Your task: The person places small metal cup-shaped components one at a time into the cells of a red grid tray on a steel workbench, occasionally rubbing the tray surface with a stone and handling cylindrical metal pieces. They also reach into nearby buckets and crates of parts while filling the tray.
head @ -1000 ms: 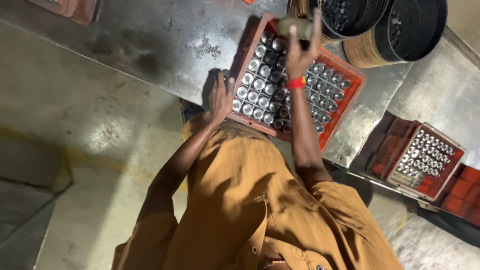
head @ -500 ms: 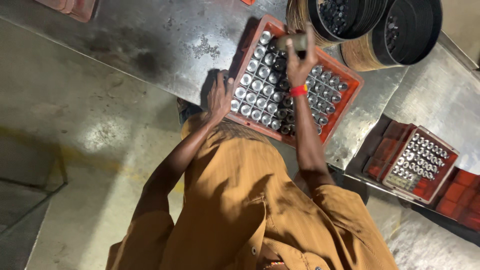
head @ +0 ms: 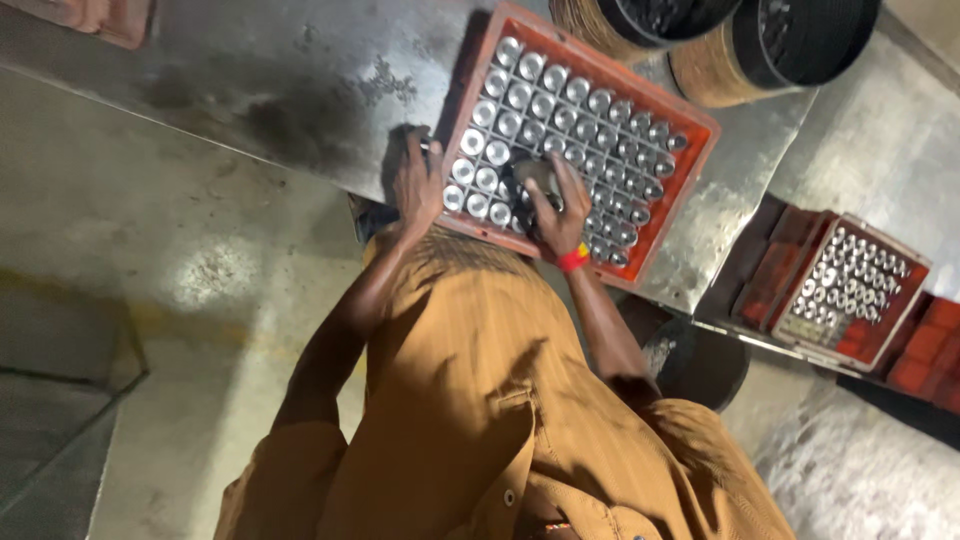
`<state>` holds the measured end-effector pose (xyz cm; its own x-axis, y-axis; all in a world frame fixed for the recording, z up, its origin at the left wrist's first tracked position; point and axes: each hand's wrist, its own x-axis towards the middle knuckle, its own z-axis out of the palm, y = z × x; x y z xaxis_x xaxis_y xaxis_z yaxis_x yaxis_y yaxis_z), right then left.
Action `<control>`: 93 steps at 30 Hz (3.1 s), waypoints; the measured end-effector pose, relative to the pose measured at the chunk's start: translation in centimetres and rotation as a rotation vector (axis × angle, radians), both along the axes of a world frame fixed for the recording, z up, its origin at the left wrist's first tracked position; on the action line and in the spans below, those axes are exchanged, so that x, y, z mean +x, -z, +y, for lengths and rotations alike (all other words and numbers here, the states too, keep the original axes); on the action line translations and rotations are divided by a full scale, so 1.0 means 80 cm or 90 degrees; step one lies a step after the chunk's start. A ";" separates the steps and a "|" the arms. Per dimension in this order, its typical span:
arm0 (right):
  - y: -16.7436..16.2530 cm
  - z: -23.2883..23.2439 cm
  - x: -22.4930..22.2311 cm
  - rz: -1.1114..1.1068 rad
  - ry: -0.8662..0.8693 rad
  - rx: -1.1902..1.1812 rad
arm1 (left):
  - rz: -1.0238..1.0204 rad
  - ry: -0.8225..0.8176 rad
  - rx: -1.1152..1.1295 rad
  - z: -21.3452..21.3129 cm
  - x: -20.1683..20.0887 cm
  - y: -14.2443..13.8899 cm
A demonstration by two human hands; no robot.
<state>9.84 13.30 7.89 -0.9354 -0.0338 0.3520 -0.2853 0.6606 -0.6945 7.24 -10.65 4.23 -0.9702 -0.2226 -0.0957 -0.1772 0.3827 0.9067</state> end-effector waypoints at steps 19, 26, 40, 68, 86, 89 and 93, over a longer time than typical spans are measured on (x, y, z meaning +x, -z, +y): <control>0.012 0.107 0.149 0.017 0.119 0.056 | 0.062 -0.009 -0.151 -0.018 0.014 0.060; 0.010 0.143 0.092 0.125 0.269 -0.001 | 0.162 0.075 -0.314 -0.007 0.014 0.025; 0.006 0.152 -0.048 0.081 0.097 0.028 | 0.074 -0.046 -0.207 -0.014 0.004 0.008; -0.085 0.317 -0.334 -0.035 -0.181 0.225 | 0.007 -0.081 -0.335 -0.015 0.002 -0.016; -0.089 0.322 -0.350 0.009 0.014 0.510 | -0.023 -0.027 -0.332 -0.025 0.010 0.014; -0.082 0.319 -0.355 0.000 0.047 0.700 | -0.001 -0.016 -0.315 -0.024 0.011 0.014; -0.087 0.314 -0.349 -0.159 0.181 0.482 | -0.017 0.005 -0.278 -0.021 0.013 0.011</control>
<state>-18.04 38.45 14.86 -0.9914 0.0708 0.1105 0.0648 0.9963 -0.0569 8.25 -12.35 3.38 -0.9705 -0.2405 -0.0194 -0.1940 0.7302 0.6551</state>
